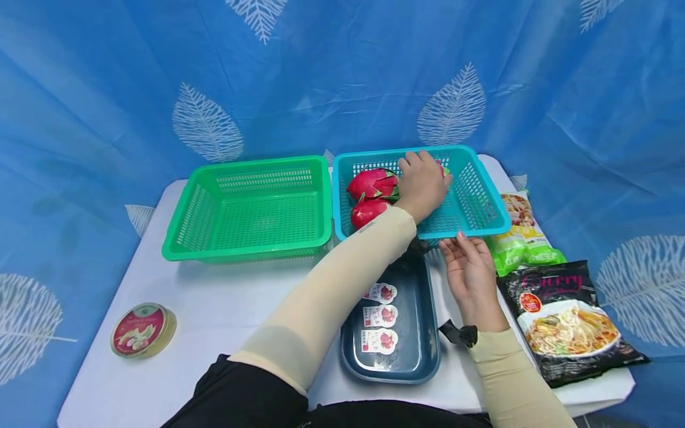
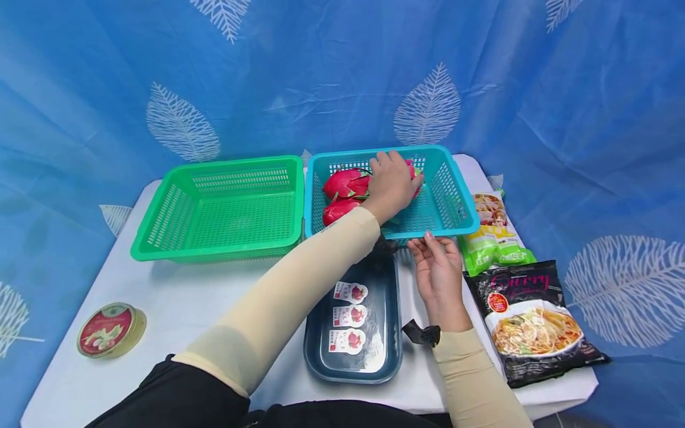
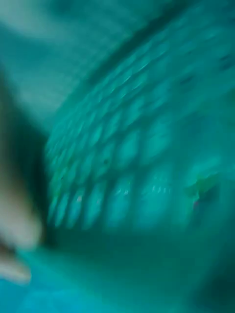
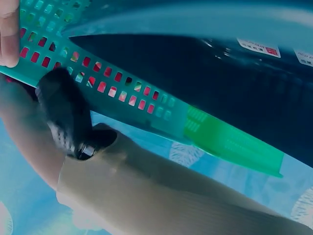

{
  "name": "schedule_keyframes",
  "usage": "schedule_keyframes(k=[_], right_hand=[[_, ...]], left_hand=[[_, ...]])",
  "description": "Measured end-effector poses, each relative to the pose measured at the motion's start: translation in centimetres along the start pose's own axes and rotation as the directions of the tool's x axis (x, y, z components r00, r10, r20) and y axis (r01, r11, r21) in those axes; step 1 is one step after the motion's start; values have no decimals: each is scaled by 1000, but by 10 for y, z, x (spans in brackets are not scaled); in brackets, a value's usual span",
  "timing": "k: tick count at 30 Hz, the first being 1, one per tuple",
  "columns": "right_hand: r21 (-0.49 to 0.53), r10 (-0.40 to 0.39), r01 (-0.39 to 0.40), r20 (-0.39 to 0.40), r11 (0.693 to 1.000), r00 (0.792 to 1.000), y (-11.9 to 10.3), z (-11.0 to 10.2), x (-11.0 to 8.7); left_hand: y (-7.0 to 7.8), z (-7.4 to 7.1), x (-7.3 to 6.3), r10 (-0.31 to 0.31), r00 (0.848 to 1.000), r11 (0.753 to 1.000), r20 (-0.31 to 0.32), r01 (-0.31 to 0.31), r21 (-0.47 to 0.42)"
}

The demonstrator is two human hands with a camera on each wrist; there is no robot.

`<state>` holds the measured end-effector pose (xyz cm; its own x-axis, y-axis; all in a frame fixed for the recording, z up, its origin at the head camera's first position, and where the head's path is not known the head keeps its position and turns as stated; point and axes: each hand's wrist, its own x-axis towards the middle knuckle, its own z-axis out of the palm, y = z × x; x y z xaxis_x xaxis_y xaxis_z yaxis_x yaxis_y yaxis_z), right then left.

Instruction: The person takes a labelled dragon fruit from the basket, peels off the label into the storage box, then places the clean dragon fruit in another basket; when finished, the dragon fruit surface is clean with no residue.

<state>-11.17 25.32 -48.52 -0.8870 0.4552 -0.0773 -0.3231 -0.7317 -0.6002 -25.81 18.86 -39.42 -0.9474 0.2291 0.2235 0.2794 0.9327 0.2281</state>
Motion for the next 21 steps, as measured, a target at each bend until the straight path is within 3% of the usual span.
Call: schedule_keyframes(k=[2,6,9,14,17,21], right_hand=[[-20,1,-1,-2,1000,1000,1,0,0],[-20,3,-3,4,1000,1000,0,0,1],[-8,4,-3,11,1000,1000,0,0,1],[-19,20,-19,15,1000,1000,1,-1,0],[-23,23,-22,16,999,1000,2,-2,-1],[-20,17,-16,13,1000,1000,1,-4,-1]], left_hand=[[-2,4,-1,-3,1000,1000,7,3,5],[-2,10,-2,-28,986,999,162,35,-41],[1,7,-5,-67,949,989,309,103,-104],[4,-2,-11,-114,891,967,440,201,-156],[2,-5,-12,-95,879,966,468,194,-168],[-5,-11,-10,-20,873,983,487,106,-149]])
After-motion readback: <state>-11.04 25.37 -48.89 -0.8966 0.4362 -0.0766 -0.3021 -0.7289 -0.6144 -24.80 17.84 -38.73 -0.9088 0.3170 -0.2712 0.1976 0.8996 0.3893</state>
